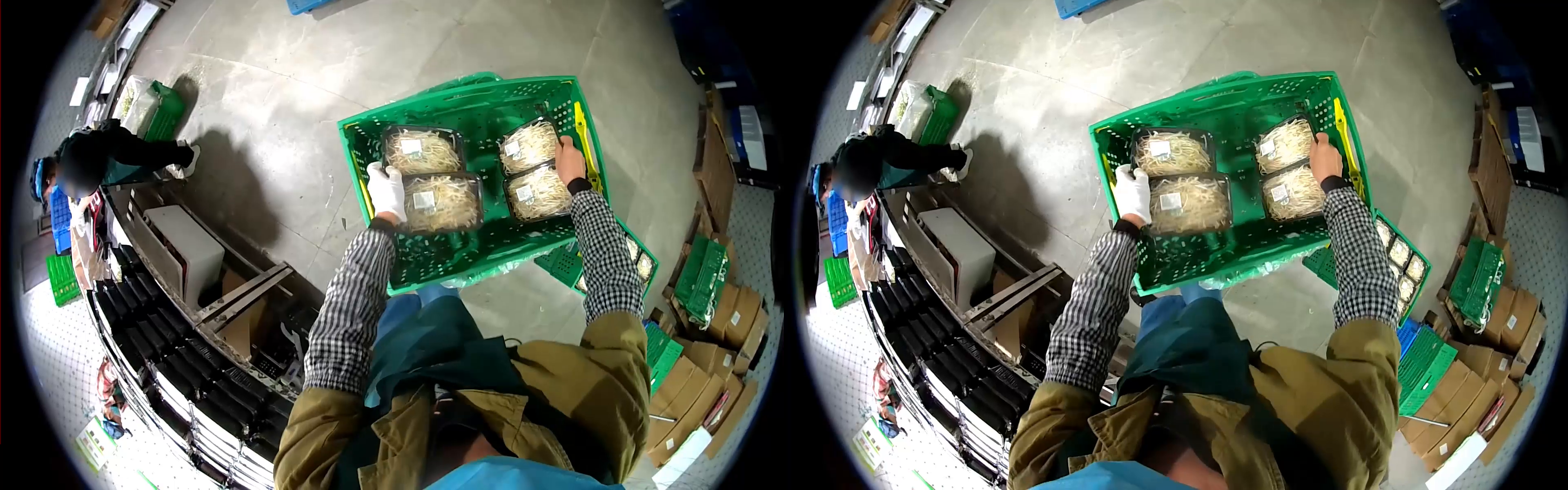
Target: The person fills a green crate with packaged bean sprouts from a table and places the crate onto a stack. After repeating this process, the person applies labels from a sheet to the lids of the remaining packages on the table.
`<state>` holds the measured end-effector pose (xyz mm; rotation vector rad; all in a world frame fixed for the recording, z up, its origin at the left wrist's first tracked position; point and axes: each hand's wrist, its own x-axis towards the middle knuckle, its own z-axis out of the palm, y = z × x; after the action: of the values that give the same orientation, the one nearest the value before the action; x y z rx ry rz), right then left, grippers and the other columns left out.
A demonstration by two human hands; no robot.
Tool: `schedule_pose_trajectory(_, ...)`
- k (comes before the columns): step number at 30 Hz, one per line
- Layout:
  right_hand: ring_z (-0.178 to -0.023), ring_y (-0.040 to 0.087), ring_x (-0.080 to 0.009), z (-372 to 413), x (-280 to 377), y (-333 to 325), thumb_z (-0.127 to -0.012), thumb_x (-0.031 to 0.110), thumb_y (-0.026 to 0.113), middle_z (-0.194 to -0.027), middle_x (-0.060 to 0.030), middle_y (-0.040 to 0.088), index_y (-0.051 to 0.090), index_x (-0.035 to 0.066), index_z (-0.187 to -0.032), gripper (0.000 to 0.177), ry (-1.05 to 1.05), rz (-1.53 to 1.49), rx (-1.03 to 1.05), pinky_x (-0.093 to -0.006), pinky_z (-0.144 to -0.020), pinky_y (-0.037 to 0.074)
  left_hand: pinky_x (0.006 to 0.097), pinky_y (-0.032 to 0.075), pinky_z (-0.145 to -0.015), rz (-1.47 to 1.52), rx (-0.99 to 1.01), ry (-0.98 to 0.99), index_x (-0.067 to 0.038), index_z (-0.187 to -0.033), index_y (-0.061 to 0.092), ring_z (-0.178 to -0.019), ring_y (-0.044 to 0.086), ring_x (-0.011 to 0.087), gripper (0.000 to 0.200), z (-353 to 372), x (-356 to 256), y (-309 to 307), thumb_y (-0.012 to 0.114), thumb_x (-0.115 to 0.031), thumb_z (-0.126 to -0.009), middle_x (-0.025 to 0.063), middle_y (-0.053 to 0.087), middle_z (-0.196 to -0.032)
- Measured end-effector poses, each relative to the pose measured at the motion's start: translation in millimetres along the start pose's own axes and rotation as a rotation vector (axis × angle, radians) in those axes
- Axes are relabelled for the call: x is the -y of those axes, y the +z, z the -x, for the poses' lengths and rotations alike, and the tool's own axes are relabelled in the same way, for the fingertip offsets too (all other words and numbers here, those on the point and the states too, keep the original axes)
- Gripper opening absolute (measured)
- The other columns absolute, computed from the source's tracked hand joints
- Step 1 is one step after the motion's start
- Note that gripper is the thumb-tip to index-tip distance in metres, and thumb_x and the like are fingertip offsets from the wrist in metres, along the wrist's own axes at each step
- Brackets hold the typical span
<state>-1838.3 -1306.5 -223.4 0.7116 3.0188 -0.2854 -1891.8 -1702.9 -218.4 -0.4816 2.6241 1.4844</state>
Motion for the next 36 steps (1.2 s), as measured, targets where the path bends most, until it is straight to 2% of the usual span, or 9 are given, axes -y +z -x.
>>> schedule_pose_trajectory(4,-0.073,0.059,-0.0403,-13.2,0.9,41.0,-0.090,0.022,0.051,-0.080,-0.0229,0.062,0.052,0.004,-0.110,0.027,-0.100,-0.281,-0.096,-0.0473,-0.063,0.047,0.0378,0.046,-0.077,-0.127,-0.128,-0.308,0.003,-0.112,0.047,-0.089,0.058,0.0373,0.037,-43.3,82.7,62.2,0.047,-0.026,-0.089,0.0211,0.061,-0.098)
schedule_pose_trajectory(12,-0.084,0.062,-0.0293,-37.8,50.0,216.2,-0.091,0.030,0.046,-0.097,-0.0171,0.063,0.053,0.010,-0.115,0.032,-0.027,-0.500,-0.429,-0.0407,-0.070,0.048,0.0486,0.036,-0.093,-0.240,0.079,0.459,0.004,-0.108,0.052,-0.104,0.048,0.0427,0.036,42.6,10.1,28.3,0.053,-0.008,-0.074,0.0289,0.053,-0.106)
schedule_pose_trajectory(14,-0.089,0.061,-0.0296,-45.9,34.0,223.8,-0.088,0.024,0.048,-0.101,-0.0174,0.062,0.056,0.007,-0.111,0.030,-0.058,-0.410,-0.155,-0.0404,-0.076,0.048,0.0450,0.037,-0.096,-0.264,0.592,0.180,0.002,-0.109,0.053,-0.106,0.047,0.0425,0.039,66.3,-10.3,9.1,0.055,-0.008,-0.071,0.0276,0.053,-0.108)
schedule_pose_trajectory(17,-0.093,0.060,-0.0302,-49.1,79.7,133.7,-0.084,0.021,0.049,-0.105,-0.0173,0.061,0.059,0.007,-0.108,0.030,-0.183,0.119,0.267,-0.0400,-0.081,0.048,0.0396,0.038,-0.098,-0.105,0.375,0.503,-0.003,-0.125,0.045,-0.116,0.046,0.0351,0.045,109.0,11.7,-46.7,0.055,-0.021,-0.085,0.0231,0.044,-0.126)
schedule_pose_trajectory(19,-0.092,0.058,-0.0345,-106.5,29.0,187.6,-0.091,0.023,0.043,-0.100,-0.0167,0.062,0.059,0.003,-0.103,0.028,-0.560,0.137,-0.308,-0.0422,-0.080,0.046,0.0385,0.039,-0.098,-0.025,0.394,0.382,-0.005,-0.130,0.040,-0.117,0.045,0.0335,0.048,101.2,4.4,-113.8,0.053,-0.022,-0.088,0.0208,0.041,-0.129)
schedule_pose_trajectory(22,-0.105,0.051,-0.0333,-117.7,148.8,114.2,-0.093,0.031,0.045,-0.111,-0.0171,0.058,0.056,0.004,-0.113,0.035,-0.255,-0.267,-0.380,-0.0414,-0.088,0.042,0.0360,0.045,-0.089,-0.145,-0.059,0.690,-0.007,-0.134,0.036,-0.108,0.051,0.0318,0.050,94.1,-8.3,-248.9,0.054,-0.017,-0.088,0.0182,0.044,-0.127)
schedule_pose_trajectory(26,-0.104,0.052,-0.0316,-61.4,385.2,11.8,-0.094,0.025,0.045,-0.112,-0.0166,0.056,0.054,0.002,-0.114,0.031,-0.701,-0.562,-0.337,-0.0380,-0.087,0.042,0.0333,0.048,-0.079,-0.201,-0.523,0.568,-0.005,-0.129,0.043,-0.091,0.059,0.0247,0.052,117.1,29.7,-458.5,0.060,-0.011,-0.080,0.0161,0.054,-0.116)
schedule_pose_trajectory(31,-0.093,0.057,-0.0257,124.4,671.2,-64.8,-0.093,0.018,0.048,-0.101,-0.0125,0.060,0.057,0.001,-0.104,0.022,-1.178,-0.783,-0.056,-0.0324,-0.084,0.043,0.0401,0.046,-0.074,-0.634,-1.513,-0.086,0.001,-0.105,0.057,-0.084,0.058,0.0315,0.027,206.1,192.5,-726.7,0.054,-0.016,-0.084,0.0180,0.061,-0.089)
schedule_pose_trajectory(36,-0.090,0.055,-0.0281,348.5,898.8,-110.1,-0.087,0.015,0.055,-0.092,-0.0108,0.060,0.060,0.004,-0.095,0.014,-1.806,-0.989,0.088,-0.0341,-0.078,0.044,0.0394,0.048,-0.074,-0.555,-1.351,-1.033,-0.001,-0.102,0.058,-0.088,0.061,0.0297,0.033,295.3,332.0,-876.2,0.050,-0.029,-0.086,0.0160,0.063,-0.095)
